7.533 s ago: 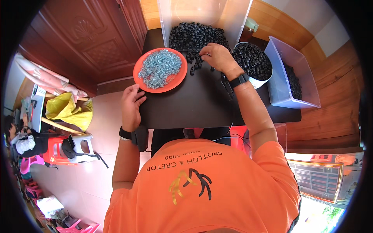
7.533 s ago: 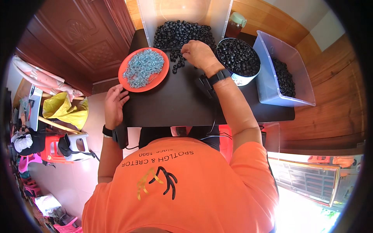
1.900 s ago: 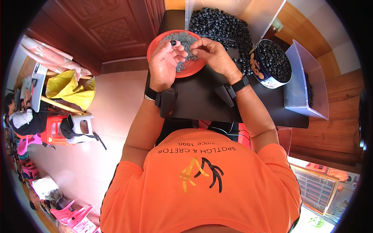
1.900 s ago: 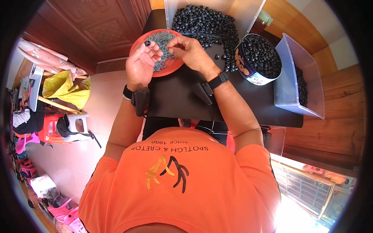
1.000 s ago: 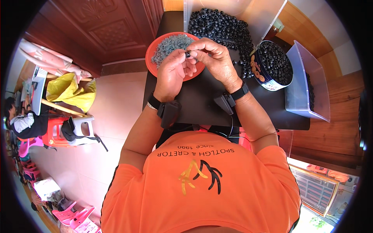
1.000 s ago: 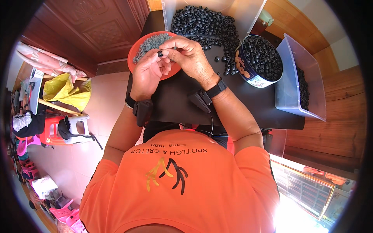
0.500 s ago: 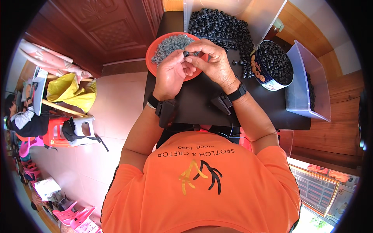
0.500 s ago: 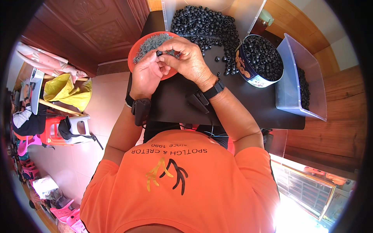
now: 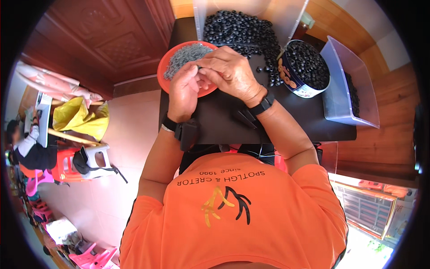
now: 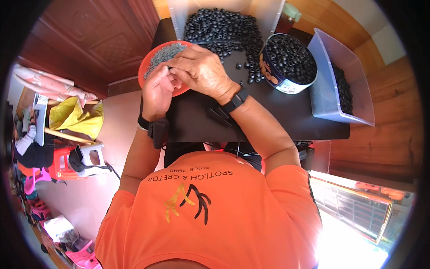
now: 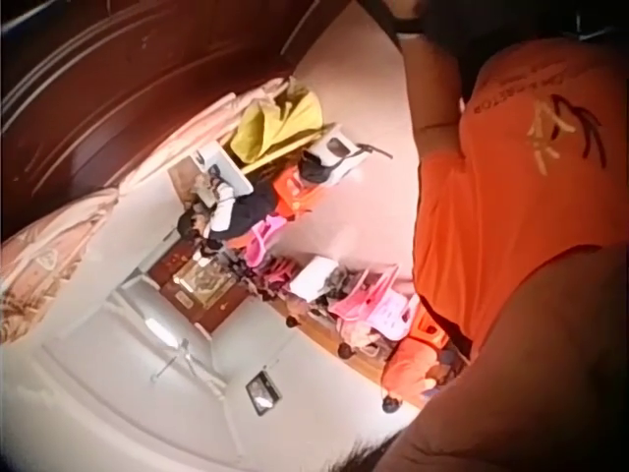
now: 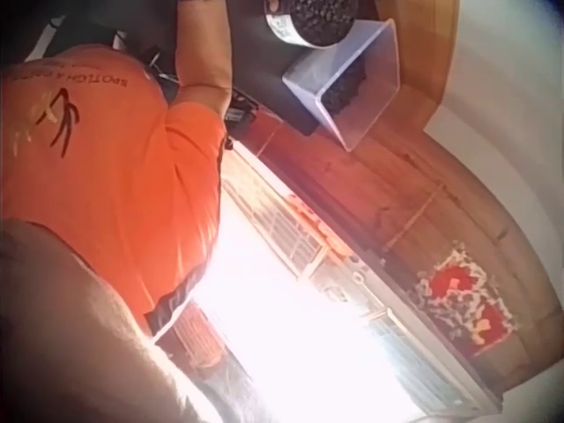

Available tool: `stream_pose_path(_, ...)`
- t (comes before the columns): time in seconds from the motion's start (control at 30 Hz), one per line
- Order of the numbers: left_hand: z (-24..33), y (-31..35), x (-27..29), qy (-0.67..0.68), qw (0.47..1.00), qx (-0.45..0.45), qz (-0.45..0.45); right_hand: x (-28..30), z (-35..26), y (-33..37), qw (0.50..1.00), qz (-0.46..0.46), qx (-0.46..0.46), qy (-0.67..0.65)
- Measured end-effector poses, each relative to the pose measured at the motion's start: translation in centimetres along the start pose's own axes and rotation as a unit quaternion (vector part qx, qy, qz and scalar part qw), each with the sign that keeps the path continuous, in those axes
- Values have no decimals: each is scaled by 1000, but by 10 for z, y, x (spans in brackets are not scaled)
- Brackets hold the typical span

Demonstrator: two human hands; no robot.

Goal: The recorder is picking up small black objects from a red bowl, inspecting them, and sorting them into larger containers.

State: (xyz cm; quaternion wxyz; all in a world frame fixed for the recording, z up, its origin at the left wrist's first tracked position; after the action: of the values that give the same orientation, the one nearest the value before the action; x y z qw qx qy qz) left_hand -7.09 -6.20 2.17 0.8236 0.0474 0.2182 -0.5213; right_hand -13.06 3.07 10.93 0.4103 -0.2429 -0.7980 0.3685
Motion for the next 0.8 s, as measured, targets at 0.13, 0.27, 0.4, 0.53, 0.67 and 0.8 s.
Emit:
stream_pose_path(0.13,1,0,2,-14,1000,-5,1,2,-3,1,999,-27,17,32)
stream_pose_path(0.27,3,0,5,-17,1000,-9,0,28,8,-9,998,-55,-4,-38)
stream_pose_path(0.4,2,-1,7,8,1000,-14,-5,84,71,1,975,0,-220,4)
stream_pose_path(0.53,3,-2,2,5,1000,-3,1,84,115,33,940,-114,-287,145)
stream_pose_path(0.67,3,0,3,-5,1000,-3,-1,60,116,50,935,-158,-305,91)
stream_pose_path(0.8,2,0,2,-7,1000,5,2,44,106,50,945,-191,-218,152)
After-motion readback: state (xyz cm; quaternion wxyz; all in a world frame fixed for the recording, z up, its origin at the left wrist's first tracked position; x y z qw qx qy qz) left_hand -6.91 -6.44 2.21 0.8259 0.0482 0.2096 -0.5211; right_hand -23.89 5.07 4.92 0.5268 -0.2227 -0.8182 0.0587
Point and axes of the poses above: each hand's wrist, its own y-axis away from the middle knuckle, its own x-axis out of the back of the hand, z = x × y, the point moved 8 cm from there along -y, towards the middle knuckle, and after that the axes turned 12 degrees about -y, right-handed, at the moved point
